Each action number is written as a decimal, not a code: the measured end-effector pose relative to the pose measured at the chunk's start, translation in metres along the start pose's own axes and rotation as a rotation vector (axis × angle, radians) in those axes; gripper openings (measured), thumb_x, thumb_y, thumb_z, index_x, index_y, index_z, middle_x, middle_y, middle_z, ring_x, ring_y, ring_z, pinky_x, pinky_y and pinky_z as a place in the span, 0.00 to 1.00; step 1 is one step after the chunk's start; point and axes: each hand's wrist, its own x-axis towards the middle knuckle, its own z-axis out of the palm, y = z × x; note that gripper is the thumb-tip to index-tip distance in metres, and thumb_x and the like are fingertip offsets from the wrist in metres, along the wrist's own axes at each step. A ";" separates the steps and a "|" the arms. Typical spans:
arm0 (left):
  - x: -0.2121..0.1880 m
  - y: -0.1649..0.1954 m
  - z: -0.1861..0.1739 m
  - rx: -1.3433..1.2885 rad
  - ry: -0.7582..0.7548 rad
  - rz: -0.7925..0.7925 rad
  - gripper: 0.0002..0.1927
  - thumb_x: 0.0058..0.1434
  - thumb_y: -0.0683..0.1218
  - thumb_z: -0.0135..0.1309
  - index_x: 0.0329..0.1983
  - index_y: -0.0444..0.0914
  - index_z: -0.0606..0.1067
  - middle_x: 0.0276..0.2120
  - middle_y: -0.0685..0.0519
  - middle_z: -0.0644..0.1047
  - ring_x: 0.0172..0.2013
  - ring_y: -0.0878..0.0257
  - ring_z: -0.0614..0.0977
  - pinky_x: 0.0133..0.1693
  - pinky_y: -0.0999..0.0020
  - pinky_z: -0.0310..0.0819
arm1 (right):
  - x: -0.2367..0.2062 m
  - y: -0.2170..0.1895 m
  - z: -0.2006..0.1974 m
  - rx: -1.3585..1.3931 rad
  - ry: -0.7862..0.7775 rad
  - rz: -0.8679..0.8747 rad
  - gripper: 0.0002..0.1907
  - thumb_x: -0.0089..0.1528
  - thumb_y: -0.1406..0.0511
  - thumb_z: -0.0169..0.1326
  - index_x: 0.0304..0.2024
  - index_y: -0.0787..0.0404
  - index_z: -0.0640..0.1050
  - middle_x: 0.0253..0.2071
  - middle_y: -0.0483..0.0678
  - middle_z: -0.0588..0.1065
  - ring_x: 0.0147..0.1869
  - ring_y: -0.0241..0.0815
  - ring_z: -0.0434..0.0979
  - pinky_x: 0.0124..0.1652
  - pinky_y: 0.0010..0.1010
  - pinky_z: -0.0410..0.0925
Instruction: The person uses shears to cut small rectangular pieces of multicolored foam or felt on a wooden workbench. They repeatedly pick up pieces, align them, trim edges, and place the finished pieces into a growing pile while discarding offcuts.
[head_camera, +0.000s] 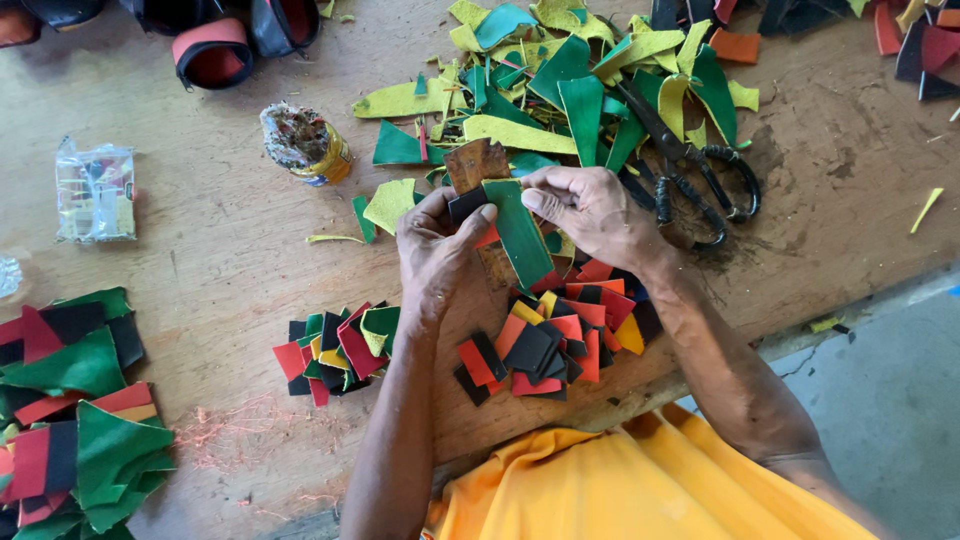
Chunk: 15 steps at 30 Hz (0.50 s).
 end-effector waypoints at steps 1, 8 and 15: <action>0.000 0.000 0.000 -0.007 0.000 0.002 0.07 0.61 0.39 0.65 0.41 0.33 0.80 0.33 0.59 0.80 0.33 0.76 0.77 0.37 0.80 0.73 | 0.001 0.002 0.001 0.017 0.002 0.019 0.17 0.69 0.62 0.55 0.54 0.69 0.79 0.41 0.45 0.79 0.45 0.27 0.76 0.43 0.19 0.72; 0.000 0.002 0.001 -0.019 0.017 -0.029 0.07 0.62 0.41 0.64 0.41 0.33 0.80 0.33 0.58 0.81 0.33 0.75 0.78 0.37 0.78 0.76 | 0.003 0.003 0.000 0.122 0.031 0.086 0.16 0.68 0.64 0.56 0.53 0.68 0.79 0.40 0.43 0.79 0.41 0.27 0.77 0.40 0.19 0.75; 0.002 0.001 0.003 -0.048 0.007 -0.042 0.08 0.62 0.42 0.64 0.39 0.33 0.79 0.32 0.58 0.81 0.33 0.75 0.80 0.37 0.77 0.78 | 0.005 -0.001 0.002 0.101 0.059 0.060 0.14 0.66 0.65 0.60 0.51 0.67 0.80 0.39 0.43 0.80 0.40 0.26 0.78 0.40 0.19 0.75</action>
